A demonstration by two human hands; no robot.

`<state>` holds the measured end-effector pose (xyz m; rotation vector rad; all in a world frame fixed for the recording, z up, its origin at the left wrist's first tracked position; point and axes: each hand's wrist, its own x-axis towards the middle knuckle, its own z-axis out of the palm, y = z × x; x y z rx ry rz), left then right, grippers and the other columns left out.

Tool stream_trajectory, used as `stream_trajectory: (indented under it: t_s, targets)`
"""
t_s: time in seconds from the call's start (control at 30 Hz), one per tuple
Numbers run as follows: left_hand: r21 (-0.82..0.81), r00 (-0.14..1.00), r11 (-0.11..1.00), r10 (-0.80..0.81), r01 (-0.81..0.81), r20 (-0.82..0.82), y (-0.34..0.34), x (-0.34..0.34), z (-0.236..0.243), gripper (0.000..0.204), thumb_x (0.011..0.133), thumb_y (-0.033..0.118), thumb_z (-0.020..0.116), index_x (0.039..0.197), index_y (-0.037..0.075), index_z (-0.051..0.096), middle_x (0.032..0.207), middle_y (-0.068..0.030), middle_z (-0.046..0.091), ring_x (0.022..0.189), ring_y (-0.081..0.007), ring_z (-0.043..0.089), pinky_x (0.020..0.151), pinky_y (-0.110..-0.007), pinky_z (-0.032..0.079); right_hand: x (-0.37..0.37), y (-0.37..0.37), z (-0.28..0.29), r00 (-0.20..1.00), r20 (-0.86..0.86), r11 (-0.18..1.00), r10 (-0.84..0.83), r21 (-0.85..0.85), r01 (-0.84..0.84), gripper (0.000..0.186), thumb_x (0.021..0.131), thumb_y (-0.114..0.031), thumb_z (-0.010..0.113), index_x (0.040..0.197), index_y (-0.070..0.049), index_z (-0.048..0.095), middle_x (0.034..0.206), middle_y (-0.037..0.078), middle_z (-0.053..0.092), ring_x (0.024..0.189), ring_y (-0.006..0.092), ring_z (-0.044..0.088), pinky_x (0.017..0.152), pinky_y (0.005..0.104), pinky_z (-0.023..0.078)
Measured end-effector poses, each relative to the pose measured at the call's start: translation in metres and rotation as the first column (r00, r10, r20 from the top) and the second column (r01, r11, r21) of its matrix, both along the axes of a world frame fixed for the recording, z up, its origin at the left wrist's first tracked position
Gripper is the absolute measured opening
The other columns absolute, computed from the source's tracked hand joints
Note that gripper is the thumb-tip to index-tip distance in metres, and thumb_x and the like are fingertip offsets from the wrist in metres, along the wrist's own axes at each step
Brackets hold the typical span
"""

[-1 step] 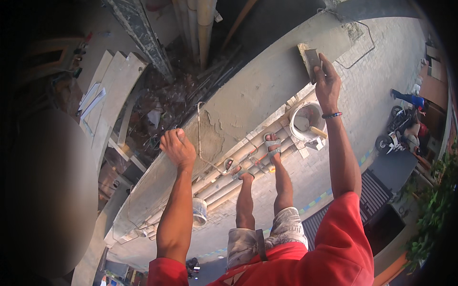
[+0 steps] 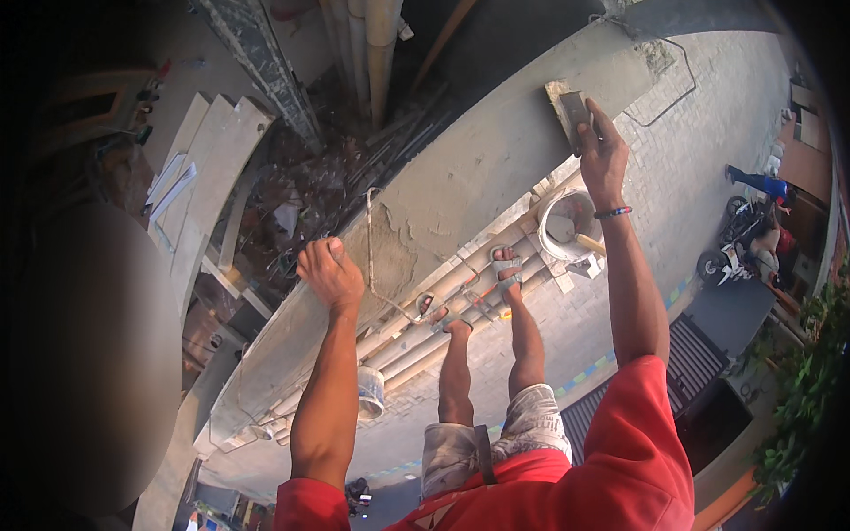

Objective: The person scoops cement from a bucket with a trowel and applies it to a curved concrete surface, smoothing it with a hand trowel. The person repeatedly scoops and spreads cement along the surface while standing on scaffolding.

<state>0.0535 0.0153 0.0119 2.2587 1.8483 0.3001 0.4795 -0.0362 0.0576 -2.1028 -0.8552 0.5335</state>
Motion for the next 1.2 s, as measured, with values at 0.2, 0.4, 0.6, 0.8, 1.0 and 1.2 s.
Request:
stream_trajectory:
  t_s: [0.2, 0.4, 0.6, 0.8, 1.0, 1.2]
  targets:
    - [0.022, 1.000, 1.000, 0.004, -0.004, -0.004, 0.001, -0.002, -0.001, 0.040, 0.105, 0.036, 0.033, 0.089, 0.006, 0.056, 0.092, -0.0113, 0.057, 0.095, -0.0330, 0.053, 0.084, -0.047, 0.036, -0.163, -0.021, 0.007, 0.900, 0.183, 0.918, 0.395, -0.030, -0.396, 0.048, 0.084, 0.002, 0.062, 0.132, -0.004, 0.057, 0.099, 0.018, 0.064, 0.087, 0.0324, 0.060, 0.079, 0.0424, 0.051]
    - [0.052, 1.000, 0.999, 0.006, -0.007, 0.014, 0.003, 0.001, 0.000, 0.044, 0.105, 0.038, 0.031, 0.089, 0.006, 0.056, 0.090, -0.0116, 0.057, 0.094, -0.0334, 0.053, 0.083, -0.047, 0.037, -0.179, -0.051, 0.021, 0.801, -0.286, 0.842, 0.526, 0.040, -0.539, 0.047, 0.091, -0.003, 0.059, 0.138, -0.002, 0.051, 0.116, 0.015, 0.065, 0.097, 0.0261, 0.064, 0.083, 0.0369, 0.052]
    - [0.016, 1.000, 1.000, 0.023, -0.023, 0.006, 0.000, -0.002, -0.001, 0.051, 0.105, 0.044, 0.027, 0.089, 0.006, 0.057, 0.089, -0.0120, 0.057, 0.094, -0.0343, 0.054, 0.081, -0.048, 0.037, -0.068, -0.054, 0.028, 0.332, -0.943, 0.954, -0.019, 0.082, 0.288, 0.041, 0.099, -0.006, 0.050, 0.140, 0.003, 0.046, 0.119, 0.009, 0.065, 0.098, 0.0134, 0.065, 0.083, 0.0277, 0.054]
    - [0.056, 1.000, 0.998, 0.003, -0.003, 0.002, 0.000, -0.001, -0.005, 0.044, 0.105, 0.039, 0.031, 0.087, 0.007, 0.054, 0.089, -0.0109, 0.055, 0.091, -0.0329, 0.051, 0.079, -0.047, 0.036, 0.060, -0.028, 0.020, 0.757, -0.653, 0.966, -0.016, 0.187, 0.182, 0.041, 0.099, -0.008, 0.056, 0.138, 0.002, 0.050, 0.119, 0.008, 0.065, 0.098, 0.0128, 0.064, 0.085, 0.0267, 0.053]
    - [0.065, 1.000, 0.998, -0.004, 0.006, -0.025, 0.003, 0.001, -0.007, 0.046, 0.105, 0.041, 0.029, 0.086, 0.007, 0.054, 0.089, -0.0107, 0.055, 0.091, -0.0332, 0.051, 0.079, -0.047, 0.036, 0.118, 0.011, -0.010, 0.956, 0.284, 0.988, 0.075, -0.152, -0.032, 0.045, 0.089, -0.009, 0.060, 0.133, -0.003, 0.056, 0.105, 0.023, 0.069, 0.083, 0.0297, 0.069, 0.076, 0.0374, 0.053]
    - [0.041, 0.999, 0.999, 0.030, -0.029, -0.042, 0.000, -0.003, -0.005, 0.045, 0.104, 0.042, 0.031, 0.086, 0.007, 0.053, 0.089, -0.0113, 0.055, 0.091, -0.0342, 0.052, 0.077, -0.048, 0.037, -0.044, -0.009, 0.010, 0.832, 0.253, 0.866, 0.494, -0.062, -0.496, 0.045, 0.085, 0.000, 0.063, 0.130, -0.006, 0.059, 0.100, 0.017, 0.068, 0.090, 0.0320, 0.063, 0.082, 0.0390, 0.051]
